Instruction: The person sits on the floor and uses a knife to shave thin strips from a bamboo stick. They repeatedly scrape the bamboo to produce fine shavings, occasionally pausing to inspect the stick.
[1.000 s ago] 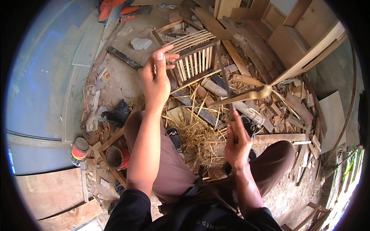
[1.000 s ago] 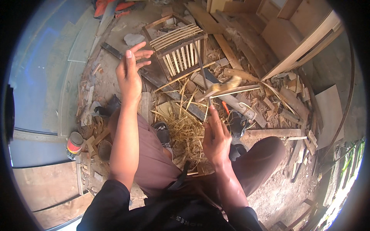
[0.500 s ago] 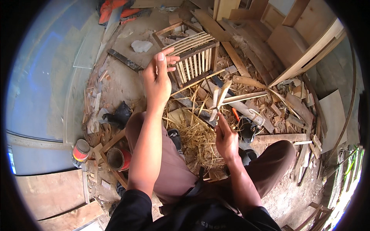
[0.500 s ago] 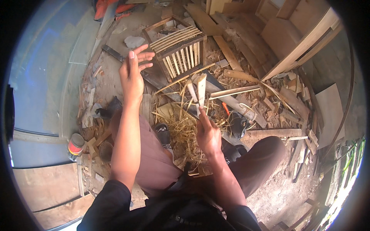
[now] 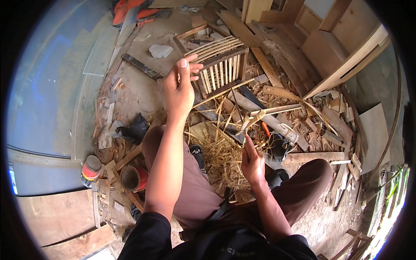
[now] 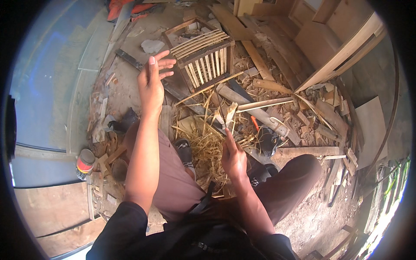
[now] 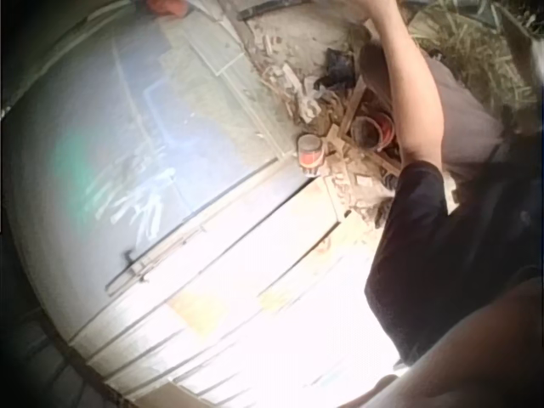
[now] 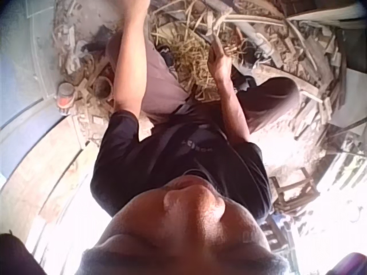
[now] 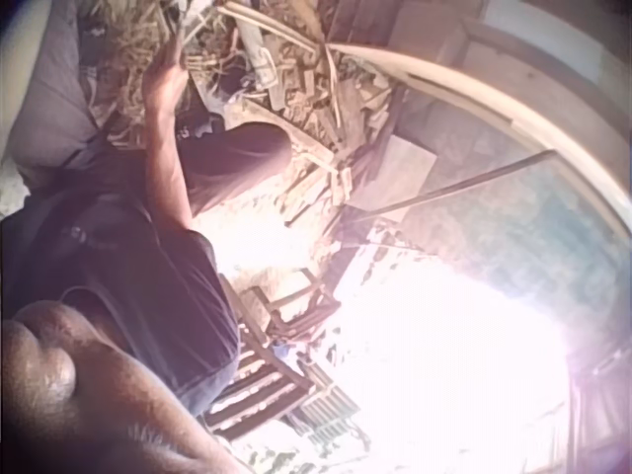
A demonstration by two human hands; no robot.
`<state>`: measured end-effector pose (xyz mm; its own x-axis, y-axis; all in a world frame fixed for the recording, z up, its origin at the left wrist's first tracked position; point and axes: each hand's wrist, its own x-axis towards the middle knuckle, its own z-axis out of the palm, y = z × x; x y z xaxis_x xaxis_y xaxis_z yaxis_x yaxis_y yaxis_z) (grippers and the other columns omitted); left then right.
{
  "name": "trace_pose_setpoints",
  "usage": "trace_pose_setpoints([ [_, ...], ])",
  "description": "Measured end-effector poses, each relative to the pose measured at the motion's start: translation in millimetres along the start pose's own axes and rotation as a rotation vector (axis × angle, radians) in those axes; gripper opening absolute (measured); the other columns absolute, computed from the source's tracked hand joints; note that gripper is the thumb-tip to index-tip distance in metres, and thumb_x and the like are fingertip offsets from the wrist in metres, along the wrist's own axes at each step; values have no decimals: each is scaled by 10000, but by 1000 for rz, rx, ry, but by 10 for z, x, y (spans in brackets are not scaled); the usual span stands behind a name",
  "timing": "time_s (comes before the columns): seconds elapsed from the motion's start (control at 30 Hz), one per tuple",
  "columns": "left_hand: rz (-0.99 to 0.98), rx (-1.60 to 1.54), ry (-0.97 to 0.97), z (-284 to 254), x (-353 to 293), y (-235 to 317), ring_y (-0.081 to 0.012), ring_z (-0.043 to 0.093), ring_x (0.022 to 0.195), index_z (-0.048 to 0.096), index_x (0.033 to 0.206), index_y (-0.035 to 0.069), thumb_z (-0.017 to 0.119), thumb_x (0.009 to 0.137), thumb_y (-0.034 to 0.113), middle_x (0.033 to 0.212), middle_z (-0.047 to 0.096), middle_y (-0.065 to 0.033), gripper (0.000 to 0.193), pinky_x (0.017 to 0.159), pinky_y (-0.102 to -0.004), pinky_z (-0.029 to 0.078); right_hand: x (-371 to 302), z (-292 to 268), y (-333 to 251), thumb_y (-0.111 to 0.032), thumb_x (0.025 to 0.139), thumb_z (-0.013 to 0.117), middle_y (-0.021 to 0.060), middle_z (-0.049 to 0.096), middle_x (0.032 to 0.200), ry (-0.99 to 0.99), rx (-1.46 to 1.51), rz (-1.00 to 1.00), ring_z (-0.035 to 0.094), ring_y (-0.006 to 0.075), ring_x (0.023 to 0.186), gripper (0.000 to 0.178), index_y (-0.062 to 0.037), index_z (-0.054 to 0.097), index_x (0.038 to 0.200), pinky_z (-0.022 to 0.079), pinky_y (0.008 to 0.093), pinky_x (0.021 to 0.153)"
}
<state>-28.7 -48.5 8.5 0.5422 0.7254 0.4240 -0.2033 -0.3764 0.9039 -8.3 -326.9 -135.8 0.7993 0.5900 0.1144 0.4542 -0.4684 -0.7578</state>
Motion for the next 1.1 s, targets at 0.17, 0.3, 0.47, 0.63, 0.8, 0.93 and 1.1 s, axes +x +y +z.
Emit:
trace_pose_setpoints([
  [0.17, 13, 11, -29, -2, -25, 5, -189, 657, 1014, 637, 1293, -27, 351, 1125, 430, 1082, 724, -148, 565, 858, -339, 559, 172, -199, -112, -21, 955, 640, 279, 691, 916, 104, 123, -26, 719, 419, 781, 528, -104, 541, 1468, 553, 451, 680],
  [0.3, 24, 25, -3, -69, -48, 45, -191, 662, 1019, 641, 1292, -18, 350, 1125, 432, 1084, 724, -146, 562, 857, -341, 563, 224, -550, -593, 85, 915, 637, 201, 703, 928, 297, 161, -187, 709, 299, 787, 561, -31, 541, 1455, 561, 367, 721],
  [0.47, 3, 5, 3, -70, -3, 5, -191, 663, 1019, 637, 1295, -22, 351, 1126, 426, 1088, 725, -148, 558, 854, -341, 565, 95, -376, -399, 85, 912, 621, 195, 692, 887, 293, 195, -144, 693, 265, 737, 574, -7, 511, 1467, 550, 358, 681],
  [0.63, -18, -3, 2, 14, 25, 1, -187, 660, 1014, 635, 1294, -30, 352, 1127, 419, 1082, 726, -144, 556, 855, -337, 560, 43, 11, 201, -13, 986, 576, 307, 702, 991, 27, 75, 70, 723, 405, 947, 496, -53, 506, 1475, 565, 438, 735],
  [0.8, -18, -3, -11, 7, -18, 29, -185, 657, 1017, 638, 1290, -29, 347, 1127, 424, 1080, 726, -140, 562, 861, -338, 558, 164, -110, 70, 13, 971, 590, 310, 667, 1178, 120, 165, -20, 671, 404, 1111, 473, -25, 541, 1439, 574, 412, 849],
  [0.93, 22, 22, -12, -46, -35, 65, -187, 658, 1020, 640, 1289, -22, 340, 1127, 432, 1086, 724, -143, 568, 862, -342, 561, 226, -473, -397, 55, 953, 602, 226, 730, 1036, 255, 150, -86, 753, 321, 911, 518, -13, 526, 1461, 580, 370, 776],
  [1.1, -13, 3, 0, -57, -11, 34, -190, 659, 1021, 639, 1292, -21, 356, 1122, 443, 1090, 722, -149, 570, 860, -345, 563, 239, -386, -417, 85, 934, 613, 202, 732, 1011, 414, 178, -201, 736, 261, 845, 538, 11, 522, 1459, 563, 322, 729],
])
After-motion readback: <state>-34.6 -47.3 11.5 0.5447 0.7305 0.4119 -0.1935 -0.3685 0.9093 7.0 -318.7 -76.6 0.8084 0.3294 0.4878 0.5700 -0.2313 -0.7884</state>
